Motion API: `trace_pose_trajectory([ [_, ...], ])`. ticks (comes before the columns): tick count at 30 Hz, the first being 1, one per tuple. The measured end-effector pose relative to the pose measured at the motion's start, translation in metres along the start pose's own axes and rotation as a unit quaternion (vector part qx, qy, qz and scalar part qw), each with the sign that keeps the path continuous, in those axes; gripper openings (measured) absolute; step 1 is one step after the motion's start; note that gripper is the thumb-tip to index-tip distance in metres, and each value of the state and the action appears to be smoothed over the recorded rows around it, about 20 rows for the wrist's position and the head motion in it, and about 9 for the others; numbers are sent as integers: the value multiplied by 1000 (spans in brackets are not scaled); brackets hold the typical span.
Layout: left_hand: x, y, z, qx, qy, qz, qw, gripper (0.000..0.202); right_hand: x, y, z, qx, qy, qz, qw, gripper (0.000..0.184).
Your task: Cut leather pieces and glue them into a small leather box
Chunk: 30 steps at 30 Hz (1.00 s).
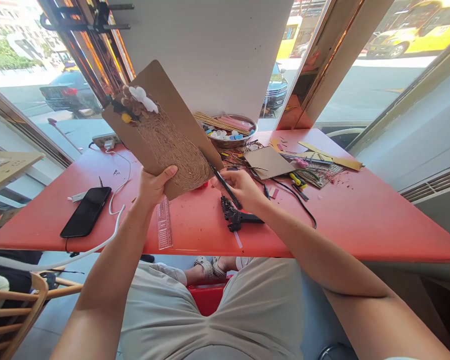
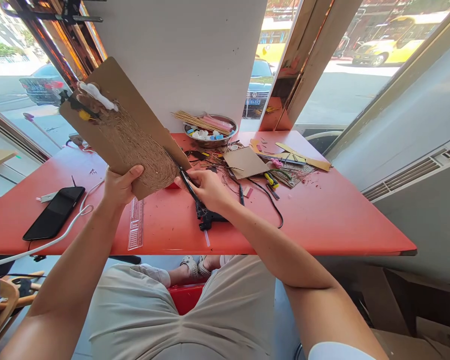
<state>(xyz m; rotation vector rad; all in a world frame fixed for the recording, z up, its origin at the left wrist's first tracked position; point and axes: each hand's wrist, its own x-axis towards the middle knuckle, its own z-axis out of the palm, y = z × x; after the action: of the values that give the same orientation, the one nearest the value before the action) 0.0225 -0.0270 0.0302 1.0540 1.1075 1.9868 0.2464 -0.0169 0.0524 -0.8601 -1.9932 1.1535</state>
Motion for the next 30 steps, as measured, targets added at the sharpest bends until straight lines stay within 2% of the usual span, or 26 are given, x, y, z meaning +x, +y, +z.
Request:
trace_pose_trajectory([
  [6, 0, 0, -3, -10, -8, -2, 1000, 105, 1, 4, 3, 39, 6, 16, 999, 74],
  [10, 0, 1, -2, -14, -17, 1, 1000, 109, 1, 2, 2, -17, 29, -13, 999, 74],
  [14, -2, 1, 0, -21, -11, 7, 1000, 96, 2, -1, 0, -56, 44, -39, 997, 73],
  [16, -1, 0, -1, -25, -13, -1, 1000, 94, 2, -3, -1, -26, 23, -21, 999, 72],
  [20, 4, -5, -6, -36, -38, -58, 997, 100, 0, -9, -7, 94, -115, 50, 988, 69],
  [22, 6, -7, -8, -39, -50, -76, 995, 99, -1, -10, -11, 134, -149, 55, 978, 70],
  [26, 6, -8, -7, -35, -37, -60, 997, 96, 0, -9, -18, 175, -155, 37, 972, 71],
  [30, 4, -5, -3, -31, -21, -43, 998, 93, 1, -8, -19, 179, -119, 52, 975, 68],
])
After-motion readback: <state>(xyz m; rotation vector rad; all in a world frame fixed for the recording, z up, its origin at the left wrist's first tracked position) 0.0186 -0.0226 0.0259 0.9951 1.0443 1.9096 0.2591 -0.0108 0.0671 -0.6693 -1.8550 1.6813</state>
